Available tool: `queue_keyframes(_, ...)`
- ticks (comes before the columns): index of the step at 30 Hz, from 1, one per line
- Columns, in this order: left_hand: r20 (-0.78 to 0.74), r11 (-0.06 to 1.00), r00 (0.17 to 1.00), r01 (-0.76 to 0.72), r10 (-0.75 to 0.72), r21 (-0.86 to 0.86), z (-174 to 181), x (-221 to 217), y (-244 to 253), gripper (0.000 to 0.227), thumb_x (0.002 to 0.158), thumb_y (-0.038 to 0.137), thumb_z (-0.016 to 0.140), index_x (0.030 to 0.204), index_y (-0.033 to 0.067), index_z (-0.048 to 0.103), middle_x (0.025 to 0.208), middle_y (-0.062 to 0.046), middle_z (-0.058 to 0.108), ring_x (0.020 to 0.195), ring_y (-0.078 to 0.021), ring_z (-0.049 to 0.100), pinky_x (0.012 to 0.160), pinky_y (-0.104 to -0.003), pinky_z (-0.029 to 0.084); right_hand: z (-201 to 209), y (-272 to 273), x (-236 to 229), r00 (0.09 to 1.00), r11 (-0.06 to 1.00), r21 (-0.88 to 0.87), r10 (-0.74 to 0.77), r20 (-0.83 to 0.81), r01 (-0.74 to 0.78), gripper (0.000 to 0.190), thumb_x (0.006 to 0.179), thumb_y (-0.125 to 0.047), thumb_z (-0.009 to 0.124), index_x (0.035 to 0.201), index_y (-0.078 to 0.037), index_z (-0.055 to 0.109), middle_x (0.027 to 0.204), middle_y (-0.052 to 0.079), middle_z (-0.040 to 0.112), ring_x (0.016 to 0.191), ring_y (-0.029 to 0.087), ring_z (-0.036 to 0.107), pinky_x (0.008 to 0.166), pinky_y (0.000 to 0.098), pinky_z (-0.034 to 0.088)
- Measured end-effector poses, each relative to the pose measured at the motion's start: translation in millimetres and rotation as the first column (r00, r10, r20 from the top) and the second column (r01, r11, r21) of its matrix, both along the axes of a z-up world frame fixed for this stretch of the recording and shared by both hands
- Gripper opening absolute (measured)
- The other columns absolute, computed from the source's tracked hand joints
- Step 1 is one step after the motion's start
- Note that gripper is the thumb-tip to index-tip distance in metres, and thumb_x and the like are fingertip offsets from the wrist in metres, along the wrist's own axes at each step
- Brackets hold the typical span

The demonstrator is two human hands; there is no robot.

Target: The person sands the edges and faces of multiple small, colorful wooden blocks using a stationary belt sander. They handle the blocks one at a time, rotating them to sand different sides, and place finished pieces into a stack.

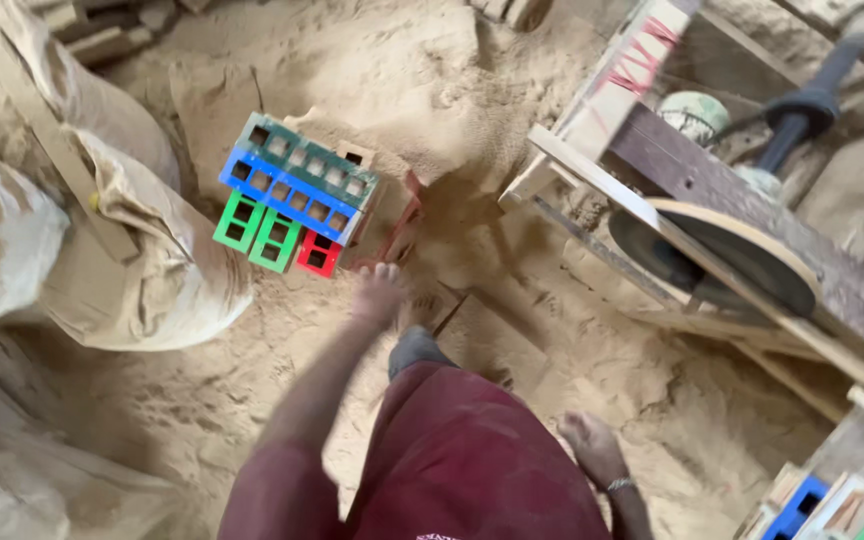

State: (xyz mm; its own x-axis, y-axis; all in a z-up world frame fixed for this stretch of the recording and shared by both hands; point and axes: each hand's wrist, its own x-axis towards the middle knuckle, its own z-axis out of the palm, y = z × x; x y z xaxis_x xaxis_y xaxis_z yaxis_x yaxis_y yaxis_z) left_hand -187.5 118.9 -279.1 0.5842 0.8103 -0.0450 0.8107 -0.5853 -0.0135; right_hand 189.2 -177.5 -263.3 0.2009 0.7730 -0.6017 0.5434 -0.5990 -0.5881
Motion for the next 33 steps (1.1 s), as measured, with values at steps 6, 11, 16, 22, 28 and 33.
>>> queue_keyframes(6, 0.035, 0.442, 0.538, -0.652, 0.842, -0.617, -115.7, -92.0, 49.5, 0.068, 0.088, 0.038, 0.080, 0.141, 0.0063, 0.052, 0.151, -0.023, 0.048, 0.138, -0.0415, 0.050, 0.110, -0.050, 0.047, 33.5, 4.0, -38.7, 0.959, 0.931, -0.228, -0.274, 0.077, 0.285, 0.047, 0.090, -0.035, 0.072, 0.123, -0.002, 0.069, 0.113, 0.016, 0.078, 0.104, 0.025, 0.076, 0.088, 0.0367, 0.058)
queue_keyframes(11, 0.064, 0.443, 0.486, -0.723, 0.871, -0.530, -129.0, -80.0, 86.3, 0.116, 0.072, 0.043, 0.092, 0.155, -0.0008, 0.023, 0.152, -0.031, 0.030, 0.141, -0.0477, 0.033, 0.114, -0.055, 0.034, 43.9, -14.1, -64.9, 0.974, 0.928, -0.296, -0.215, 0.076, 0.228, 0.038, 0.094, -0.033, 0.074, 0.110, 0.001, 0.072, 0.098, 0.022, 0.073, 0.097, 0.031, 0.071, 0.084, 0.0402, 0.061)
queue_keyframes(16, 0.083, 0.483, 0.497, -0.768, 0.864, -0.422, -134.5, -76.3, 107.0, 0.105, 0.070, 0.042, 0.094, 0.146, 0.0006, 0.034, 0.145, -0.031, 0.033, 0.132, -0.0496, 0.038, 0.108, -0.058, 0.037, 43.2, -32.2, -76.0, 0.965, 0.932, -0.254, -0.244, 0.093, 0.260, 0.039, 0.084, -0.028, 0.080, 0.113, -0.003, 0.074, 0.101, 0.014, 0.082, 0.100, 0.023, 0.082, 0.084, 0.0334, 0.065)
queue_keyframes(22, -0.071, 0.377, 0.515, -0.707, 0.854, -0.599, -63.9, -98.1, 104.3, 0.095, 0.065, 0.033, 0.097, 0.137, -0.0001, 0.045, 0.130, -0.020, 0.039, 0.123, -0.0342, 0.046, 0.106, -0.047, 0.046, 36.6, -44.6, -47.7, 0.976, 0.963, -0.205, -0.144, 0.162, 0.176, 0.045, 0.087, -0.036, 0.075, 0.119, -0.004, 0.072, 0.113, 0.013, 0.078, 0.104, 0.024, 0.078, 0.088, 0.0345, 0.062)
queue_keyframes(28, 0.250, 0.421, 0.516, -0.246, 0.819, -0.873, 70.8, -96.7, 31.7, 0.080, 0.066, 0.034, 0.097, 0.125, -0.0045, 0.059, 0.117, -0.016, 0.049, 0.103, -0.0268, 0.055, 0.096, -0.039, 0.048, 53.2, 15.2, -33.3, 0.995, 0.988, -0.151, -0.017, 0.101, 0.032, 0.051, 0.091, -0.042, 0.066, 0.126, -0.005, 0.069, 0.119, 0.015, 0.077, 0.111, 0.025, 0.074, 0.095, 0.0363, 0.057)
queue_keyframes(33, 0.420, 0.349, 0.151, 0.350, 0.895, -0.869, 139.5, -21.1, -41.9, 0.059, 0.074, 0.032, 0.086, 0.119, -0.0015, 0.066, 0.102, -0.007, 0.073, 0.095, -0.0165, 0.068, 0.089, -0.032, 0.057, 97.2, 93.3, -53.8, 0.988, 0.986, 0.091, 0.142, -0.056, -0.137, 0.047, 0.094, -0.035, 0.067, 0.128, -0.003, 0.066, 0.127, 0.016, 0.071, 0.117, 0.026, 0.070, 0.097, 0.0358, 0.055)
